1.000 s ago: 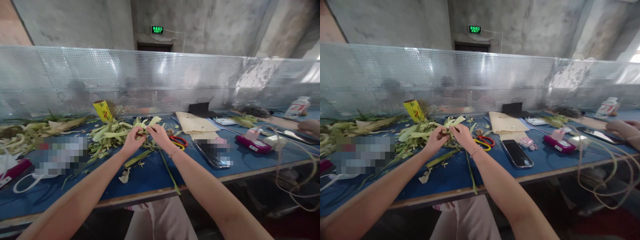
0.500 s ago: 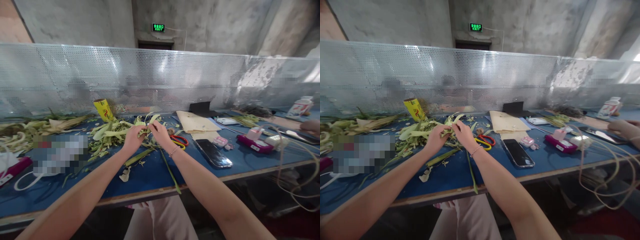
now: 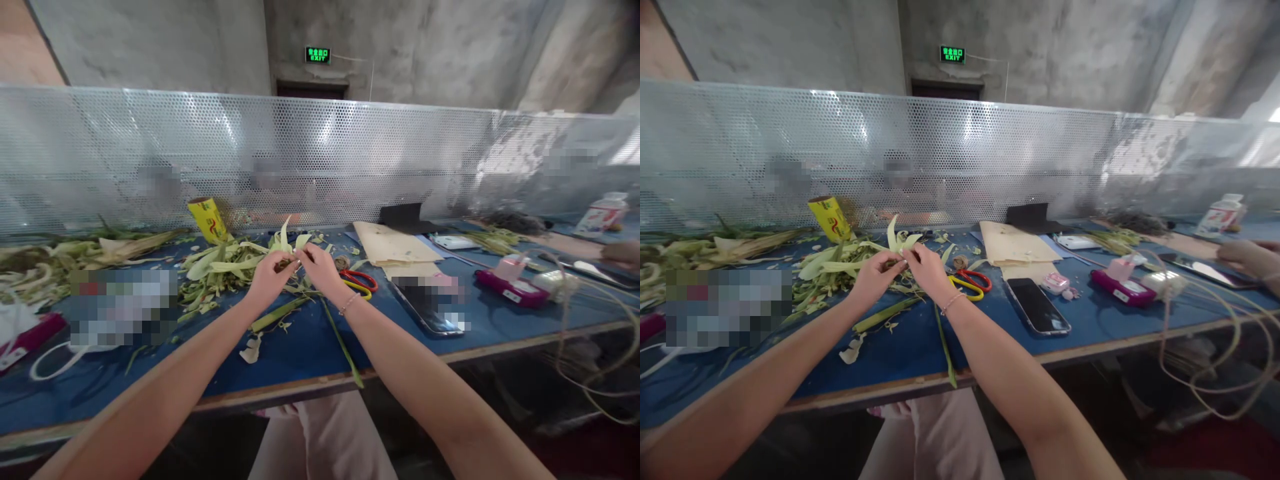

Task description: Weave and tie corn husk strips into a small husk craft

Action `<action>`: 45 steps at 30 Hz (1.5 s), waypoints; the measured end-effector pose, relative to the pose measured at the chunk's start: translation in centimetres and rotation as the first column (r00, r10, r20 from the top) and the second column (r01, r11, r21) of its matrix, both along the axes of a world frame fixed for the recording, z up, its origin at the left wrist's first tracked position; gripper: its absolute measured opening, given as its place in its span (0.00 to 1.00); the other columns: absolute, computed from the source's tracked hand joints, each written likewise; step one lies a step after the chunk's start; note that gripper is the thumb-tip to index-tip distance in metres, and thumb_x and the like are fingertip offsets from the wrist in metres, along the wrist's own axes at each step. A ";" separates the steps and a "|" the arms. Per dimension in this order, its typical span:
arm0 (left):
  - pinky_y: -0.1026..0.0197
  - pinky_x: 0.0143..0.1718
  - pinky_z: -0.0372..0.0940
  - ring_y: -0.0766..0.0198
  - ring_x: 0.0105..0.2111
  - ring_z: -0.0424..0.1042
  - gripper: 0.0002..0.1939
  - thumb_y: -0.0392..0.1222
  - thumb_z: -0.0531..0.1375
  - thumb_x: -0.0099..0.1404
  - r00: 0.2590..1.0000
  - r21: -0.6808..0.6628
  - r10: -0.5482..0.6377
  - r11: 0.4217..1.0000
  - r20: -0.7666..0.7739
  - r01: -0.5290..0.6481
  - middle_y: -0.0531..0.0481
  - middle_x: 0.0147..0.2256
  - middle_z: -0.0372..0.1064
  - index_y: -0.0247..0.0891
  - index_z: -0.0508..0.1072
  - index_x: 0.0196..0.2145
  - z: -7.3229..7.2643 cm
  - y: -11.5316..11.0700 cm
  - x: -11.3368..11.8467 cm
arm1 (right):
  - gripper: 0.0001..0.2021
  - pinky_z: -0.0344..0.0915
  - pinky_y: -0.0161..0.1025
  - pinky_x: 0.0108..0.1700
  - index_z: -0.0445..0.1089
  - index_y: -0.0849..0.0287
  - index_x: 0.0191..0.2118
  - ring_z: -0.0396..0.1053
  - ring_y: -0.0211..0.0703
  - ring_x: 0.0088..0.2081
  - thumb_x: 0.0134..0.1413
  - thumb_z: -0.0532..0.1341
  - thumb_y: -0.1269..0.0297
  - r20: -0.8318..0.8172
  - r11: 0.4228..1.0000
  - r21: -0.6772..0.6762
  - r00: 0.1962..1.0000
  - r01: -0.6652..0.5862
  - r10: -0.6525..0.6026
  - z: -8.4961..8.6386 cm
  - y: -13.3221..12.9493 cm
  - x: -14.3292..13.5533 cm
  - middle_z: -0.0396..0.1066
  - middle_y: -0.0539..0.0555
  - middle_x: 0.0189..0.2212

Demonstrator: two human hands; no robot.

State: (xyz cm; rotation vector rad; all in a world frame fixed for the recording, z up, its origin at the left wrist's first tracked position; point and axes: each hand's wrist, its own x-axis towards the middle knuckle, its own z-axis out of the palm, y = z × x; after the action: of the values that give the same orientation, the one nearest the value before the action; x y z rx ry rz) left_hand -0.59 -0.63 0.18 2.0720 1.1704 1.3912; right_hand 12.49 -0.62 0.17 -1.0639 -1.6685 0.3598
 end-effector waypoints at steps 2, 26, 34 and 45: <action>0.65 0.28 0.58 0.68 0.25 0.62 0.10 0.45 0.56 0.53 0.998 0.029 0.036 0.999 -0.060 -0.034 0.50 0.27 0.65 0.35 0.68 0.27 0.0 0.1 0.0 | 0.15 0.48 0.31 0.26 0.51 0.58 0.19 0.52 0.33 0.22 0.51 0.49 0.57 -0.002 1.000 -0.007 1.000 0.007 -0.007 0.0 -0.1 0.0 0.53 0.45 0.17; 0.64 0.29 0.59 0.66 0.25 0.65 0.07 0.44 0.53 0.54 0.987 0.024 0.130 0.991 -0.091 -0.129 0.53 0.23 0.65 0.37 0.63 0.27 -0.6 0.9 -0.5 | 0.09 0.55 0.33 0.31 0.60 0.59 0.21 0.56 0.34 0.26 0.42 0.56 0.60 -0.418 0.999 0.016 0.908 -0.037 0.040 -0.3 1.4 0.3 0.59 0.46 0.21; 0.63 0.29 0.59 0.67 0.25 0.65 0.05 0.41 0.53 0.54 0.998 0.038 0.053 0.998 -0.027 -0.052 0.54 0.23 0.63 0.38 0.60 0.28 -0.5 0.8 -0.6 | 0.05 0.58 0.40 0.42 0.66 0.59 0.28 0.63 0.41 0.33 0.49 0.54 0.65 0.026 0.934 0.356 0.999 0.031 -0.043 0.1 0.5 0.7 0.67 0.52 0.26; 0.66 0.20 0.54 0.71 0.17 0.59 0.07 0.41 0.56 0.52 0.989 -0.116 -0.052 0.991 0.135 0.067 0.57 0.18 0.60 0.36 0.62 0.27 -0.6 1.1 -0.4 | 0.11 0.62 0.38 0.45 0.68 0.59 0.38 0.62 0.40 0.43 0.50 0.52 0.72 0.192 0.916 0.353 0.973 -0.190 0.128 -0.5 0.7 0.6 0.61 0.58 0.40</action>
State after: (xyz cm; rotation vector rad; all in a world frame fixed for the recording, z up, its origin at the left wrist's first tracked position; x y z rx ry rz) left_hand -0.95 0.51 -0.39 1.8870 1.1009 1.3726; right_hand 13.10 0.11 -0.33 -0.6910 -1.8865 0.0533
